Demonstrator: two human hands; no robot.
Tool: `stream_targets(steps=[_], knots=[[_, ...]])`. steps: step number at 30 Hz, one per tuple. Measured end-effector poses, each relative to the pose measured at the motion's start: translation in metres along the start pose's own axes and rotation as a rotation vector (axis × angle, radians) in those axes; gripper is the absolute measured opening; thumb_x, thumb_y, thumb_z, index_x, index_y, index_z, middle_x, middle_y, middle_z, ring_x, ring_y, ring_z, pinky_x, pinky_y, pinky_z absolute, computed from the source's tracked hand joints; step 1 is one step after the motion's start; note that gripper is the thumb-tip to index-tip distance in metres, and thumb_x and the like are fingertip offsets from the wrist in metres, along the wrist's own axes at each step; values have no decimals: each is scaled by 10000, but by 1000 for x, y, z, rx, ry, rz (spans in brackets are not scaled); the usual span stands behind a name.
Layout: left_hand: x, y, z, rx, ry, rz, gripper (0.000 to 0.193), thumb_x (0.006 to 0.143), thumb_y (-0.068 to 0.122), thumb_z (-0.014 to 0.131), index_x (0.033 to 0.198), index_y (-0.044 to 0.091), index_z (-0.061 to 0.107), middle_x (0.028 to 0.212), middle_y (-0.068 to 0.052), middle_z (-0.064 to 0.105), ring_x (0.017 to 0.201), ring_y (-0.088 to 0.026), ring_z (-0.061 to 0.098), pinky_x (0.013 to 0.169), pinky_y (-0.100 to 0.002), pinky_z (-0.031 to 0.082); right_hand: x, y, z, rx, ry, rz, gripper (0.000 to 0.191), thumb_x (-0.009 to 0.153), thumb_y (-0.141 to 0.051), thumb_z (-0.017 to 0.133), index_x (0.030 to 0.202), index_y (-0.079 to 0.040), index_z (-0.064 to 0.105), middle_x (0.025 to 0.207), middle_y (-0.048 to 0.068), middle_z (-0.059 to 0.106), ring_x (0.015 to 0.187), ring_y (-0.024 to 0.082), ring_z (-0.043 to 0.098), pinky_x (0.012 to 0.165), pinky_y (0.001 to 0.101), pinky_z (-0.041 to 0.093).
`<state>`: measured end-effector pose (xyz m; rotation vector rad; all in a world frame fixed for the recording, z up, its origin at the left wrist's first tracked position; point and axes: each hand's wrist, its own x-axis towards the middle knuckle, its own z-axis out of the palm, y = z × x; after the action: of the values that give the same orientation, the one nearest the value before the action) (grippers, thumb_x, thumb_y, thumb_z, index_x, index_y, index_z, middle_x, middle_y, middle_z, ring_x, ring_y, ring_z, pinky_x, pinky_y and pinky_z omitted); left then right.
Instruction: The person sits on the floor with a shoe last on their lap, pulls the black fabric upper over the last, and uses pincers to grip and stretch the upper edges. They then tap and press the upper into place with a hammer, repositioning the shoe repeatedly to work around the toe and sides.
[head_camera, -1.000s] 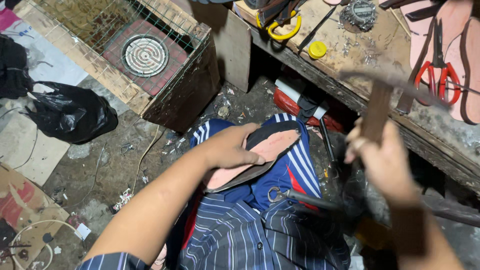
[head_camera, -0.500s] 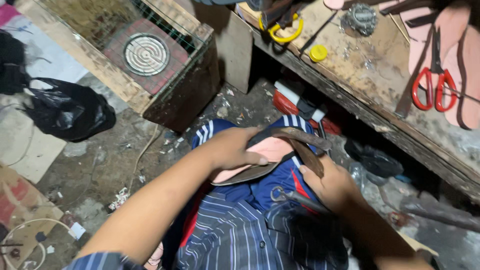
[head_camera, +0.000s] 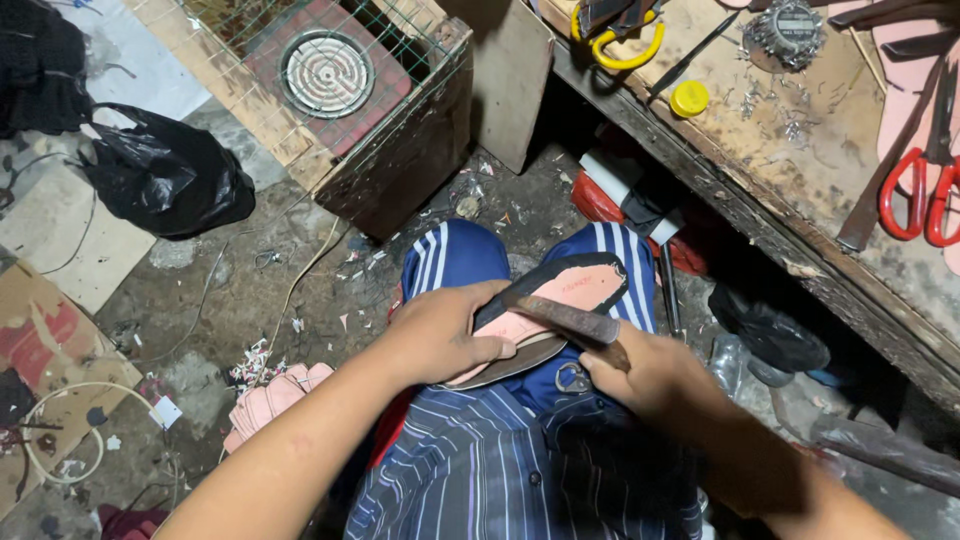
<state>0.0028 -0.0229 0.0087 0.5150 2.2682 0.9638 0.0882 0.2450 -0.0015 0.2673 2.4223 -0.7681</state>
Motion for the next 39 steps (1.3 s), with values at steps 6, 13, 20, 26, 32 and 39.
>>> stream_targets(steps=[6, 13, 20, 26, 32, 39], knots=[[5, -8, 0, 34, 0, -21, 765, 683, 460, 826, 1348, 161, 595, 1142, -141, 742, 1071, -327, 707, 908, -412, 528, -4, 20, -2, 155, 247, -515, 361, 832, -339, 729, 1098, -98, 693, 924, 109, 753, 835, 268, 760, 744, 382, 573], [10, -13, 1, 55, 41, 24, 899, 673, 443, 855, 1359, 44, 433, 1247, -155, 709, 1138, -364, 665, 941, -430, 508, -19, -11, -9, 201, 152, -274, 324, 852, -338, 761, 1061, -96, 713, 863, 155, 664, 793, 388, 641, 703, 459, 523], [8, -5, 4, 64, 78, -2, 946, 646, 471, 903, 1332, 23, 429, 1198, -226, 675, 1128, -386, 651, 935, -435, 507, -8, -34, -19, -264, 19, -115, 361, 841, -486, 726, 999, -161, 714, 888, 111, 740, 885, 321, 714, 802, 429, 551], [9, 10, 15, 242, -59, 30, 862, 622, 506, 870, 1293, 93, 521, 1099, -206, 711, 1076, -393, 669, 896, -477, 505, 19, 45, -57, -38, 772, -72, 504, 941, -389, 746, 1297, -46, 646, 1131, 228, 690, 1034, 398, 670, 892, 473, 517], [63, 28, 39, 0, -107, 97, 666, 718, 399, 794, 1260, 63, 602, 1103, -216, 716, 1036, -362, 695, 884, -430, 533, 60, 130, -100, -419, 1042, 5, 447, 947, -302, 789, 1292, -32, 695, 1147, 248, 659, 1096, 453, 626, 907, 550, 494], [75, 9, 18, -508, 574, 488, 545, 841, 163, 731, 1313, -37, 545, 1224, -156, 660, 1151, -253, 635, 1019, -369, 512, 11, 103, -73, -390, 1044, -207, 240, 982, -235, 785, 1134, -58, 727, 1117, 180, 663, 1084, 376, 631, 963, 464, 503]])
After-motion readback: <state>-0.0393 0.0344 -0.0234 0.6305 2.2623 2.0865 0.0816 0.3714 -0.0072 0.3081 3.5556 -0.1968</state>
